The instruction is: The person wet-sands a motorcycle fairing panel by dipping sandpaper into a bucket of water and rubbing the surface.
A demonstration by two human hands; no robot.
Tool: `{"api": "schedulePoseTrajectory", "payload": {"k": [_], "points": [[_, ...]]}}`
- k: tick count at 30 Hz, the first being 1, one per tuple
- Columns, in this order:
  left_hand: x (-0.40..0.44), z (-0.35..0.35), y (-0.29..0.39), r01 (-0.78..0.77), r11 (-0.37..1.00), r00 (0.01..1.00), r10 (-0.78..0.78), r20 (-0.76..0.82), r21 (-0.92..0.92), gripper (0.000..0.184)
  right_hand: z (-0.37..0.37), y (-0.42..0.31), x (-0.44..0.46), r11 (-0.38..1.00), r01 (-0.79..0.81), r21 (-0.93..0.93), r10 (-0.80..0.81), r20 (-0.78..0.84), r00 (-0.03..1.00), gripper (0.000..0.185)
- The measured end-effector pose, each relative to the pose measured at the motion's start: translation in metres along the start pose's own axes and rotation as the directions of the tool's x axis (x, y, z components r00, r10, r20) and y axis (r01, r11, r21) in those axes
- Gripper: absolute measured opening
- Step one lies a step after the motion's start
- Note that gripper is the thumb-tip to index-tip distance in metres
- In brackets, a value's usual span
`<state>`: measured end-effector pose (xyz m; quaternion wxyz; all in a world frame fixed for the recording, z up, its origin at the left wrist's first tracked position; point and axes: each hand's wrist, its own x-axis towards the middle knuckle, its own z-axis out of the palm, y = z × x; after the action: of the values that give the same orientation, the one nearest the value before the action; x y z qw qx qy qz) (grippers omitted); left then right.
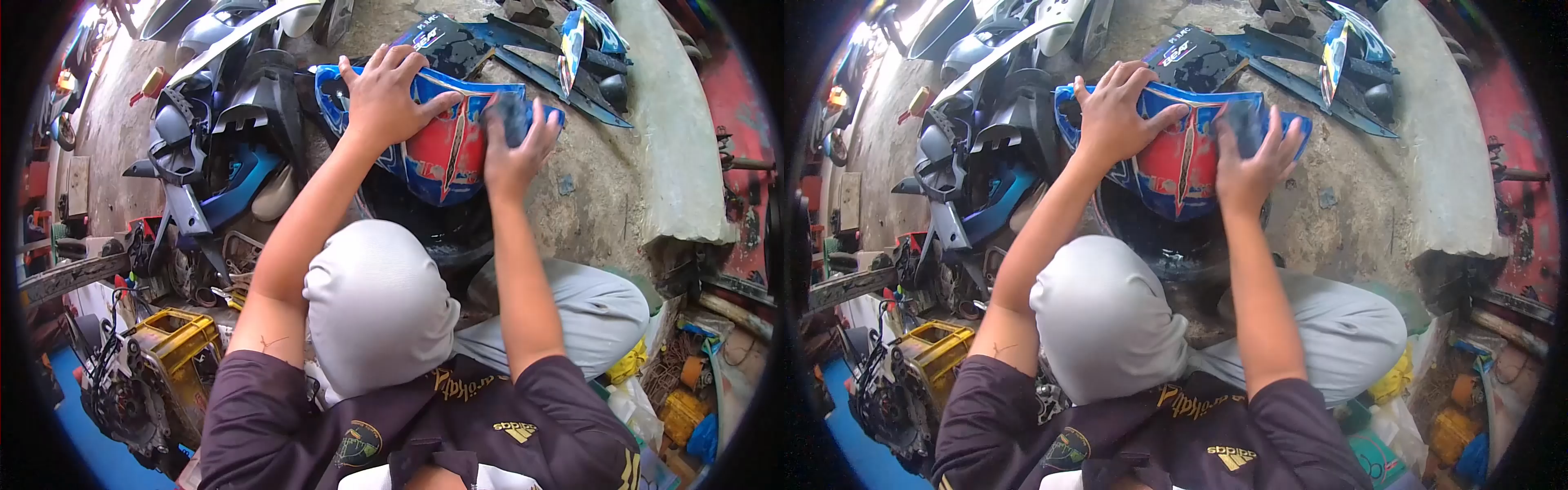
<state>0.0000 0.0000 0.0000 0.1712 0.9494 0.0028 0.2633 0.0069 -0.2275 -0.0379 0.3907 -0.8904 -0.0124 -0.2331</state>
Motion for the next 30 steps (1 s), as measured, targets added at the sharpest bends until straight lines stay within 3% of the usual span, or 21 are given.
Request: {"api": "schedulePoseTrajectory", "payload": {"k": [2, 3, 5, 7, 11, 13, 15, 17, 21, 22, 25, 26, 27, 29, 30], "points": [[-0.002, -0.004, 0.003, 0.026, 0.999, 0.999, -0.025, 0.027, -0.037, 0.079, -0.014, -0.005, -0.027, 0.999, 0.036, -0.013, -0.035, 0.015, 0.999, 0.093], [-0.01, -0.011, -0.007, 0.04, 0.999, 0.992, -0.039, 0.118, -0.002, 0.079, -0.007, -0.01, -0.038, 0.999, -0.036, -0.008, 0.036, 0.056, 0.998, 0.094], [0.014, 0.0, -0.005, 0.016, 0.999, 0.997, -0.014, 0.075, -0.03, 0.077, -0.003, -0.003, 0.015, 1.0, 0.012, -0.028, -0.012, -0.017, 1.0, 0.095], [0.013, 0.001, -0.005, 0.026, 0.999, 0.996, -0.021, 0.09, -0.046, 0.075, -0.003, 0.007, 0.045, 0.987, -0.16, -0.002, 0.16, 0.016, 0.987, 0.099], [0.02, -0.007, -0.007, 0.045, 0.998, 0.99, -0.038, 0.138, -0.049, 0.074, -0.002, -0.007, 0.029, 0.999, -0.025, -0.037, 0.027, 0.062, 0.998, 0.103], [0.022, -0.007, -0.003, 0.055, 0.998, 0.985, -0.047, 0.165, -0.044, 0.073, -0.009, -0.023, 0.003, 0.997, -0.054, -0.064, 0.063, 0.152, 0.986, 0.108], [0.022, -0.005, -0.004, 0.037, 0.997, 0.99, -0.028, 0.138, -0.06, 0.074, -0.01, -0.013, 0.011, 0.988, -0.018, -0.151, 0.032, 0.09, 0.995, 0.108], [0.022, -0.003, -0.004, 0.057, 0.996, 0.984, -0.043, 0.174, -0.075, 0.075, -0.009, 0.018, 0.053, 0.972, -0.203, 0.117, 0.199, 0.043, 0.979, 0.107], [0.025, -0.005, -0.006, 0.058, 0.998, 0.978, -0.052, 0.201, -0.023, 0.077, -0.008, -0.014, 0.023, 1.0, 0.007, -0.027, -0.004, 0.103, 0.995, 0.093], [0.023, -0.005, -0.004, 0.069, 0.997, 0.975, -0.064, 0.211, -0.018, 0.079, -0.008, -0.017, 0.016, 0.989, 0.057, -0.135, -0.047, 0.078, 0.996, 0.086], [0.024, -0.005, -0.005, 0.072, 0.997, 0.975, -0.063, 0.215, -0.031, 0.081, -0.013, 0.003, 0.05, 1.0, 0.018, 0.025, -0.017, -0.032, 0.999, 0.074], [0.022, -0.005, -0.006, 0.078, 0.996, 0.972, -0.069, 0.223, -0.03, 0.081, -0.016, 0.0, 0.054, 0.988, -0.099, 0.119, 0.109, -0.075, 0.991, 0.061], [0.023, -0.005, -0.007, 0.082, 0.996, 0.972, -0.073, 0.225, -0.031, 0.081, -0.012, 0.007, 0.051, 1.0, 0.008, 0.021, -0.005, -0.129, 0.992, 0.05], [0.028, -0.004, -0.005, 0.082, 0.996, 0.974, -0.074, 0.216, -0.028, 0.08, -0.002, 0.02, 0.032, 0.971, 0.239, -0.006, -0.237, -0.152, 0.96, 0.036], [0.028, -0.004, -0.005, 0.08, 0.997, 0.974, -0.073, 0.215, -0.023, 0.08, -0.004, 0.007, 0.02, 0.958, 0.283, -0.053, -0.288, -0.186, 0.939, 0.025]]}}
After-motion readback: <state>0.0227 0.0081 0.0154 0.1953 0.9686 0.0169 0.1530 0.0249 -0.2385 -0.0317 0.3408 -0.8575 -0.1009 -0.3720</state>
